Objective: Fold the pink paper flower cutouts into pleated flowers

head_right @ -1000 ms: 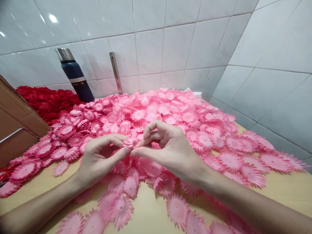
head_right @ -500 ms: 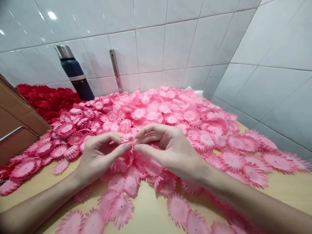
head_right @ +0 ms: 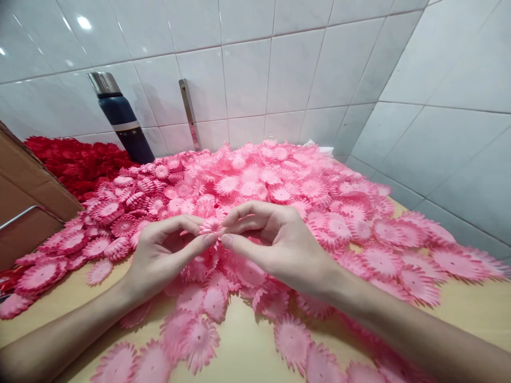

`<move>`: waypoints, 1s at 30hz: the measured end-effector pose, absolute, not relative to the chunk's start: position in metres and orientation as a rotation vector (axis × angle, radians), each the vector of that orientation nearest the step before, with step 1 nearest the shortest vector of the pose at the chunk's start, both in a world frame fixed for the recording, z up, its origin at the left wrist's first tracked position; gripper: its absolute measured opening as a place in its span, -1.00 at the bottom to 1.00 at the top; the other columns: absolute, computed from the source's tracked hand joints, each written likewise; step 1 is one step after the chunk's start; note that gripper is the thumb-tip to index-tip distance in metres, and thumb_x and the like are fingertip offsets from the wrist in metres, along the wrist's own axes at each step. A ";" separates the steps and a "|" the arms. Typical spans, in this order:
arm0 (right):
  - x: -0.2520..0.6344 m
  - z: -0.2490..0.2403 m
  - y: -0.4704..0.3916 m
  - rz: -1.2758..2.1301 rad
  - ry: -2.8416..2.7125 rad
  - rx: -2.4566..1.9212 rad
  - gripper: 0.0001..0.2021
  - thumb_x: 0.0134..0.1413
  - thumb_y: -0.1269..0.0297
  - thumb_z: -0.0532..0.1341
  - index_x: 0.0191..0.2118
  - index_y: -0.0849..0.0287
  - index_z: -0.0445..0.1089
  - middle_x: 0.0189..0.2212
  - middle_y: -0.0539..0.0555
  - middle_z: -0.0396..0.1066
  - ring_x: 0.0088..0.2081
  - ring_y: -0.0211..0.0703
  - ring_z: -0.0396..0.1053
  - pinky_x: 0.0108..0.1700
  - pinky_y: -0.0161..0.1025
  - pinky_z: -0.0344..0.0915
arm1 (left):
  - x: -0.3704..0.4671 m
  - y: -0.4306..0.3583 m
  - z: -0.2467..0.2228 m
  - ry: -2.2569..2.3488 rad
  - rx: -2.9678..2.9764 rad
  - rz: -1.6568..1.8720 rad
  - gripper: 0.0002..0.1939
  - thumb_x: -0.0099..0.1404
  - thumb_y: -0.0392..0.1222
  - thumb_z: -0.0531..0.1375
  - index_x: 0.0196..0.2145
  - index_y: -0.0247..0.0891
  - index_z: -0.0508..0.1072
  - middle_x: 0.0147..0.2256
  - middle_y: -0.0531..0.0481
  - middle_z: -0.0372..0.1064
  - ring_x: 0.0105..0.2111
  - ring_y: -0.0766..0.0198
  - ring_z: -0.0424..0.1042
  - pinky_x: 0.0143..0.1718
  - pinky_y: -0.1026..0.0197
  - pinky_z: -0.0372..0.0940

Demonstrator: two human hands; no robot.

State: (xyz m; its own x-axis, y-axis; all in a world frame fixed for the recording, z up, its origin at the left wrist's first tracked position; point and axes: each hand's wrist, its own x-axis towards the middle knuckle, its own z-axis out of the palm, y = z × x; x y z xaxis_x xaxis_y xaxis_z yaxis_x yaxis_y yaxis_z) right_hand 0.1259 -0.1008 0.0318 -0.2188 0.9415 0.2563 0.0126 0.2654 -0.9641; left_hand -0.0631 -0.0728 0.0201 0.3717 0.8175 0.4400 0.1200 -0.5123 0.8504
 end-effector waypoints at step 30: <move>0.135 0.038 -0.086 0.390 -1.784 -0.945 -0.78 -0.04 0.58 0.19 -0.33 0.09 0.38 -0.43 -0.04 0.40 -0.37 -0.21 0.39 -0.30 -0.20 0.38 | -0.062 -0.074 0.026 0.767 1.726 1.256 -0.85 0.24 -0.29 0.21 -0.49 -0.29 0.37 -0.47 0.06 0.37 -0.45 0.39 0.38 -0.40 0.34 0.30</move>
